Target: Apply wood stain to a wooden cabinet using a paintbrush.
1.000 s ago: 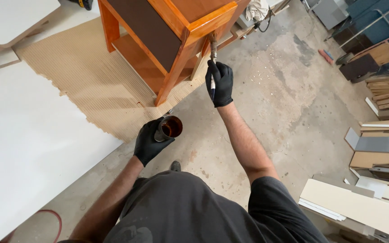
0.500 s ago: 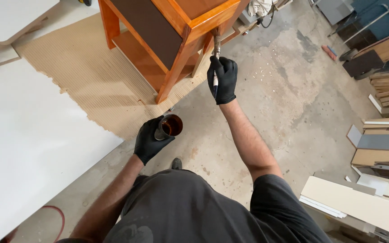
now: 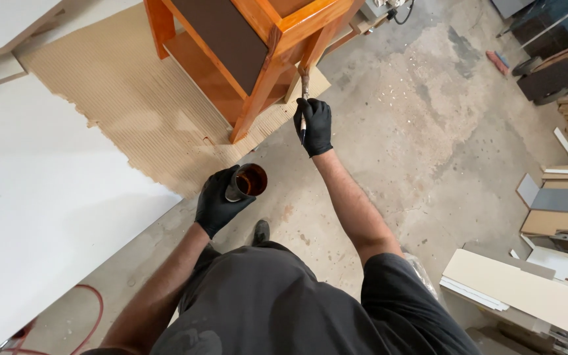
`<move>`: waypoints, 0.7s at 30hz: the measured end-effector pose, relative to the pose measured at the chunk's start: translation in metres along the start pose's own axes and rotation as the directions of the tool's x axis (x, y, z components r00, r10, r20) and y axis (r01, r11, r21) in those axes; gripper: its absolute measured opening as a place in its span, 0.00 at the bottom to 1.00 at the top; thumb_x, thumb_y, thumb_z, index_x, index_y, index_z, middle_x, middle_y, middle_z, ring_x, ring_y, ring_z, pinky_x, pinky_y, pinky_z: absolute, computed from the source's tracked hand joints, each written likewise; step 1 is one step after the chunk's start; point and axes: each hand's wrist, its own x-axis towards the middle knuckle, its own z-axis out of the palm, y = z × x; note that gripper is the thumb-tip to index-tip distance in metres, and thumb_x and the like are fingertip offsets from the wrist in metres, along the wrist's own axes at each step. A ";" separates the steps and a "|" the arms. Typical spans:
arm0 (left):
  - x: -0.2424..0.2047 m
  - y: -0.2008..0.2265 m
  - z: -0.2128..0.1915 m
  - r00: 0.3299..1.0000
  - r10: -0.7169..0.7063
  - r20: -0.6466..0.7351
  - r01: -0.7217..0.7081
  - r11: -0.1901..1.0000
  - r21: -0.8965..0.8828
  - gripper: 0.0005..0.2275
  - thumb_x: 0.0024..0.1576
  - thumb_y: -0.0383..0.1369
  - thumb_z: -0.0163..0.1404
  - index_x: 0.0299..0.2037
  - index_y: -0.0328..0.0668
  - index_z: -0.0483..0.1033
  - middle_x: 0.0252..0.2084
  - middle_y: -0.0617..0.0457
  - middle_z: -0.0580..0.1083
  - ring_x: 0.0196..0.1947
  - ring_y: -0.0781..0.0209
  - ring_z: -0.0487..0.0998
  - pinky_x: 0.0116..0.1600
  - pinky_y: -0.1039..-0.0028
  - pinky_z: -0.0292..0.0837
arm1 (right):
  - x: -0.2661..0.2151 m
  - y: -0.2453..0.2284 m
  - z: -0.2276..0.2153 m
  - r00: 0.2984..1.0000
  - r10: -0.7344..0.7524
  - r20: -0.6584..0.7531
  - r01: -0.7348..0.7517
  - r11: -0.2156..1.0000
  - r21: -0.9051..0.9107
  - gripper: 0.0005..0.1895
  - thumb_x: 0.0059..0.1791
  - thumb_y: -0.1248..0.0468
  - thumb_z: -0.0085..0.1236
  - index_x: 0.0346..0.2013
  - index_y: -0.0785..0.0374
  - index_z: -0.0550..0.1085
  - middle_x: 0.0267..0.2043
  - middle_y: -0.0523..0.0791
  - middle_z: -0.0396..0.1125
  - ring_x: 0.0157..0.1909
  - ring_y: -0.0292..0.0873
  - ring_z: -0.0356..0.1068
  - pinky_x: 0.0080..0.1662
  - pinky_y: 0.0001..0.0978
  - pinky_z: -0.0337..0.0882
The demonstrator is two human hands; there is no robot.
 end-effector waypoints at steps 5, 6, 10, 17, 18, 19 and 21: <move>0.003 0.007 -0.005 1.000 0.003 0.025 -0.002 1.000 -0.006 0.35 0.44 0.41 0.72 0.59 0.30 0.74 0.47 0.38 0.77 0.50 0.42 0.79 0.57 0.59 0.75 | 0.016 0.002 -0.009 0.999 -0.001 -0.037 0.001 1.000 -0.014 0.17 0.44 0.72 0.59 0.47 0.58 0.75 0.35 0.46 0.64 0.35 0.51 0.69 0.39 0.40 0.70; 0.005 0.008 -0.004 1.000 0.008 0.015 -0.008 1.000 0.004 0.35 0.43 0.41 0.72 0.59 0.30 0.74 0.47 0.38 0.77 0.50 0.42 0.79 0.56 0.59 0.76 | 0.025 0.003 -0.016 0.998 -0.003 -0.056 0.001 1.000 -0.021 0.18 0.44 0.72 0.58 0.49 0.58 0.75 0.36 0.47 0.64 0.35 0.51 0.69 0.40 0.39 0.70; 0.004 0.008 -0.004 1.000 -0.009 0.027 0.010 0.999 -0.040 0.33 0.45 0.41 0.72 0.57 0.30 0.75 0.47 0.39 0.77 0.50 0.41 0.79 0.55 0.58 0.76 | 0.034 -0.003 -0.025 0.996 -0.005 -0.084 0.005 1.000 0.004 0.17 0.45 0.72 0.56 0.49 0.59 0.76 0.35 0.47 0.65 0.35 0.51 0.69 0.39 0.38 0.70; 0.005 0.006 0.007 0.999 0.033 -0.039 -0.034 0.999 -0.022 0.34 0.44 0.42 0.73 0.58 0.33 0.75 0.46 0.43 0.77 0.48 0.46 0.80 0.55 0.62 0.76 | 0.014 -0.003 -0.009 0.998 0.006 -0.063 -0.007 1.000 -0.012 0.18 0.44 0.72 0.59 0.48 0.58 0.75 0.35 0.45 0.65 0.35 0.50 0.69 0.38 0.39 0.70; 0.009 0.011 0.004 0.999 0.020 -0.029 -0.021 0.999 -0.050 0.33 0.43 0.41 0.73 0.56 0.31 0.76 0.43 0.42 0.77 0.46 0.45 0.81 0.53 0.61 0.78 | 0.018 -0.004 -0.012 0.997 0.019 -0.074 -0.020 1.000 -0.012 0.17 0.45 0.72 0.58 0.47 0.58 0.76 0.35 0.45 0.65 0.35 0.50 0.69 0.38 0.39 0.70; 0.008 0.012 0.004 0.999 0.022 -0.029 -0.023 0.998 -0.051 0.33 0.43 0.41 0.73 0.56 0.31 0.76 0.43 0.42 0.77 0.46 0.45 0.81 0.53 0.61 0.78 | 0.023 -0.007 -0.018 0.997 0.019 -0.075 -0.020 1.000 -0.013 0.17 0.45 0.72 0.58 0.47 0.58 0.76 0.35 0.45 0.65 0.35 0.50 0.69 0.38 0.39 0.70; 0.010 0.013 0.005 1.000 0.022 -0.014 -0.022 0.999 -0.043 0.33 0.44 0.42 0.73 0.57 0.32 0.76 0.44 0.43 0.77 0.47 0.46 0.81 0.53 0.63 0.77 | 0.036 -0.011 -0.028 0.996 0.063 -0.070 -0.064 0.998 -0.017 0.15 0.46 0.72 0.58 0.46 0.59 0.77 0.35 0.45 0.66 0.35 0.50 0.70 0.39 0.37 0.70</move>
